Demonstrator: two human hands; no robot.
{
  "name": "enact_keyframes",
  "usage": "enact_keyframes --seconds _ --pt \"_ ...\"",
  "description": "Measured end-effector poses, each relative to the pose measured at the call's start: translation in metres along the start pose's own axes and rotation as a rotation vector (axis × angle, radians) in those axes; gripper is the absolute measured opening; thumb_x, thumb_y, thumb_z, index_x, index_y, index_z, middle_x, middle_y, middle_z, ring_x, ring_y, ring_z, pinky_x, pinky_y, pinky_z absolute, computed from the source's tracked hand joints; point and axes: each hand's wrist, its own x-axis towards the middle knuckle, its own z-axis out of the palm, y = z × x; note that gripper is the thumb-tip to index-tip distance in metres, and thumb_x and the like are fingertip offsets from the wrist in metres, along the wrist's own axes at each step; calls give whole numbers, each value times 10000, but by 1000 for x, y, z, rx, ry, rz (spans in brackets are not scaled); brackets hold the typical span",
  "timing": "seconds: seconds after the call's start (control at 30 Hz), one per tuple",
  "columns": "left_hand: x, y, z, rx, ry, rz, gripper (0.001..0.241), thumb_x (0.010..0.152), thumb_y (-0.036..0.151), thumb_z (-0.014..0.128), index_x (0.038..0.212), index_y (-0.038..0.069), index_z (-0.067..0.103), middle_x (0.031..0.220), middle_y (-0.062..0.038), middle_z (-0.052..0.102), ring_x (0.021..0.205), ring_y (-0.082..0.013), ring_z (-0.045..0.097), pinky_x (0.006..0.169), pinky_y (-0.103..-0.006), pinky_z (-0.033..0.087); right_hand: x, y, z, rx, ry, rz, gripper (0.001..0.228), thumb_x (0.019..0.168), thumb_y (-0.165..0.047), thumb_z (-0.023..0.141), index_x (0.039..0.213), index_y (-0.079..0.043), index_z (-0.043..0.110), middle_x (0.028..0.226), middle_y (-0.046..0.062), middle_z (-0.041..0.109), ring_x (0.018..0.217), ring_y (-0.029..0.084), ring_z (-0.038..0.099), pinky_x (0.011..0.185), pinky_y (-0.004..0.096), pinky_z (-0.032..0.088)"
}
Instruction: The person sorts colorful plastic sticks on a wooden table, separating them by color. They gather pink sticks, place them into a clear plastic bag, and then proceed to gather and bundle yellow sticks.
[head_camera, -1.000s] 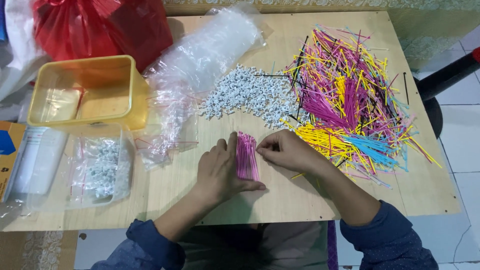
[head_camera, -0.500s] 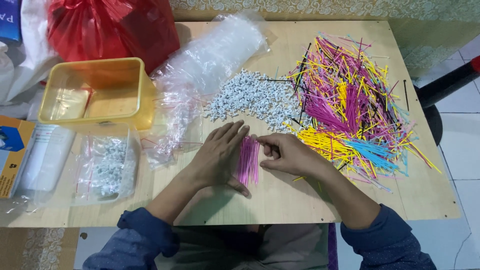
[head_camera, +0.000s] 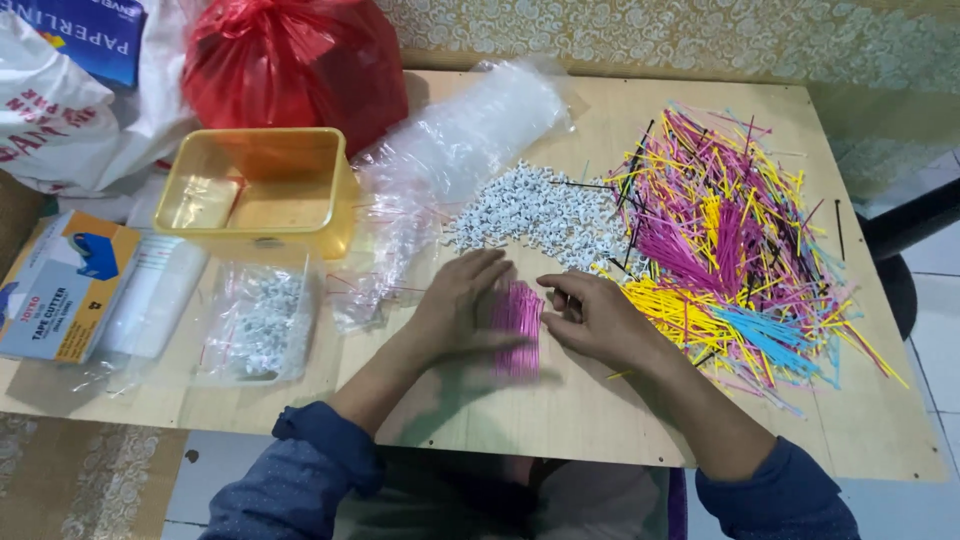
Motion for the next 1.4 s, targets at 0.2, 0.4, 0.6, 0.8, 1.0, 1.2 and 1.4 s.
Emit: enact_keyframes --seconds 0.2,0.4,0.6,0.8,1.0,1.2,1.4 --pt "31 -61 14 322 197 -210 483 825 464 762 1189 148 718 1105 -67 686 1072 -283 653 831 -419 491 2 -2 1 -27 193 -57 293 858 -145 742 1146 -100 770 754 48 652 594 171 588 588 308 495" --pt "70 -59 -13 315 283 -355 421 810 335 791 1061 0 751 914 -179 719 868 -333 702 719 -443 544 6 -2 4 -36 258 -131 186 877 -103 717 1048 -74 783 718 93 643 585 223 600 567 337 479" --pt "98 -57 -10 346 413 -308 334 827 264 786 1057 23 759 939 -151 717 925 -306 680 766 -433 516 7 -3 6 -23 264 -109 174 888 -93 704 1035 -70 793 730 113 666 598 224 607 569 343 487" --pt "161 -95 6 422 417 -147 286 816 207 833 1012 11 763 957 -161 713 1025 -329 653 904 -485 506 8 -15 7 1 262 -118 172 888 -55 679 1018 -54 792 742 128 685 618 242 638 591 349 499" --pt "194 -112 20 562 207 -261 441 713 409 883 931 42 774 858 -135 735 972 -295 663 969 -501 455 11 -14 7 -30 268 -126 142 876 -69 693 985 -71 783 727 128 680 611 260 650 576 358 512" --pt "212 -158 52 563 276 -281 118 781 138 831 877 75 805 770 -92 738 887 -269 691 1028 -500 420 10 -7 5 -25 268 -126 136 893 -81 687 987 -73 785 727 122 681 597 240 645 564 348 512" --pt "207 -141 20 444 333 -373 204 746 200 899 871 93 777 749 -57 720 884 -267 714 1047 -557 410 8 -8 6 -6 253 -146 126 899 -96 699 985 -74 787 724 115 685 589 224 651 558 334 524"
